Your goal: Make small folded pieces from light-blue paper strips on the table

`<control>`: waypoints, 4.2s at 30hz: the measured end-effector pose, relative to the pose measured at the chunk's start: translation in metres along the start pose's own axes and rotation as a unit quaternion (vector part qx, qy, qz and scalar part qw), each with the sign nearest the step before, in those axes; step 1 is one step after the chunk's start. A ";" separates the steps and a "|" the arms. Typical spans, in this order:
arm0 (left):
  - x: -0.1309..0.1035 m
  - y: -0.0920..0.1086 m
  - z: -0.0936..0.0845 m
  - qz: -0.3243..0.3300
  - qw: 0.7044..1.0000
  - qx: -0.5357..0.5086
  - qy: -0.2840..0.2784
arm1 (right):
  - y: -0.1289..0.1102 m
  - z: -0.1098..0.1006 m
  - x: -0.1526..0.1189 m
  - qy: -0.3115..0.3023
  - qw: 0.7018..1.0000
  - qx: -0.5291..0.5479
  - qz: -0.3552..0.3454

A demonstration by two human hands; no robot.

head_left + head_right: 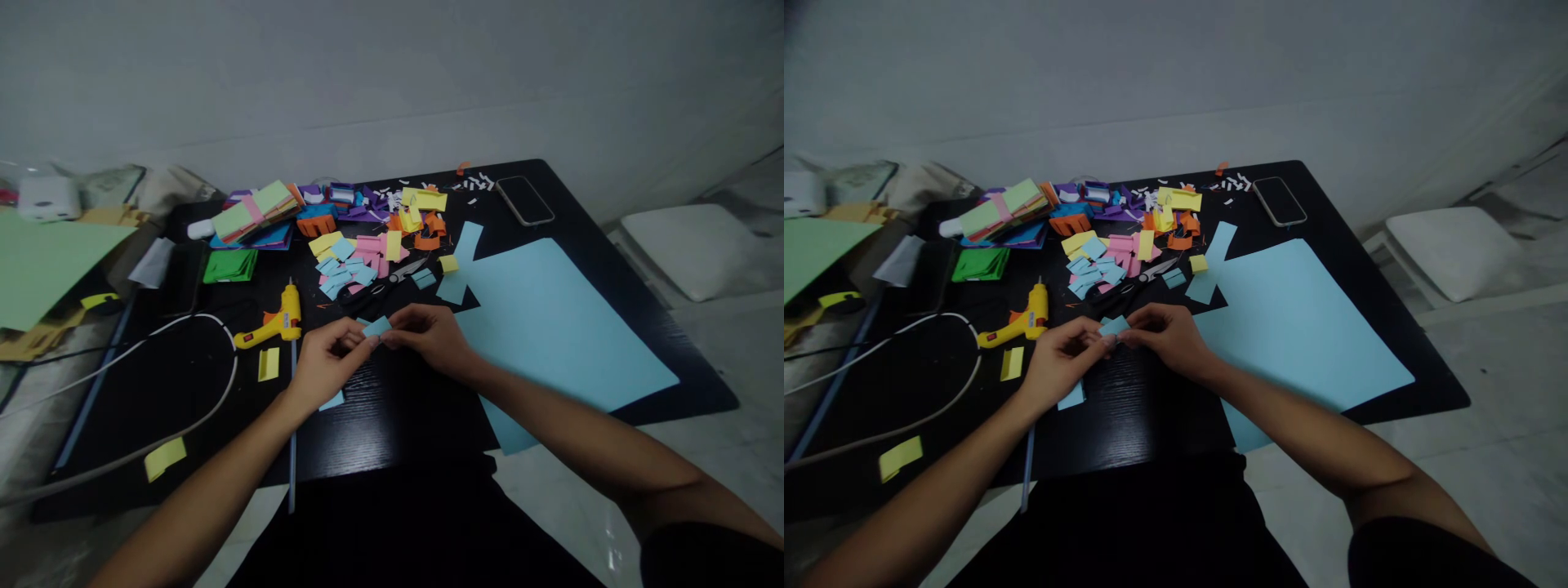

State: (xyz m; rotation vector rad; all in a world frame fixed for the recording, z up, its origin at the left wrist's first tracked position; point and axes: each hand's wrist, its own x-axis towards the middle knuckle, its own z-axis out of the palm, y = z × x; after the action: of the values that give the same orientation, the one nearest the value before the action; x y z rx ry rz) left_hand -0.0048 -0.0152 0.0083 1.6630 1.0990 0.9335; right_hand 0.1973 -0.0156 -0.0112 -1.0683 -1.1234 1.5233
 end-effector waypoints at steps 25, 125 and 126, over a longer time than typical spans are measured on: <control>0.001 -0.013 -0.008 0.033 0.997 0.052 -0.050 | 0.000 -0.002 -0.004 -0.035 0.991 -0.125 -0.038; 0.015 0.000 -0.029 0.067 0.967 0.247 -0.010 | 0.000 -0.007 0.006 0.012 0.987 -0.151 -0.051; 0.017 0.000 -0.032 0.061 0.962 0.264 -0.002 | -0.002 -0.009 0.008 0.031 0.986 -0.155 -0.053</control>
State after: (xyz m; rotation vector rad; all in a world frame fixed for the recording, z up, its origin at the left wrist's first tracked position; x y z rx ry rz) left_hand -0.0292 0.0099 0.0196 2.1839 1.3327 0.7470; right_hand 0.2046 -0.0059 -0.0124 -1.2329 -1.3811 1.2486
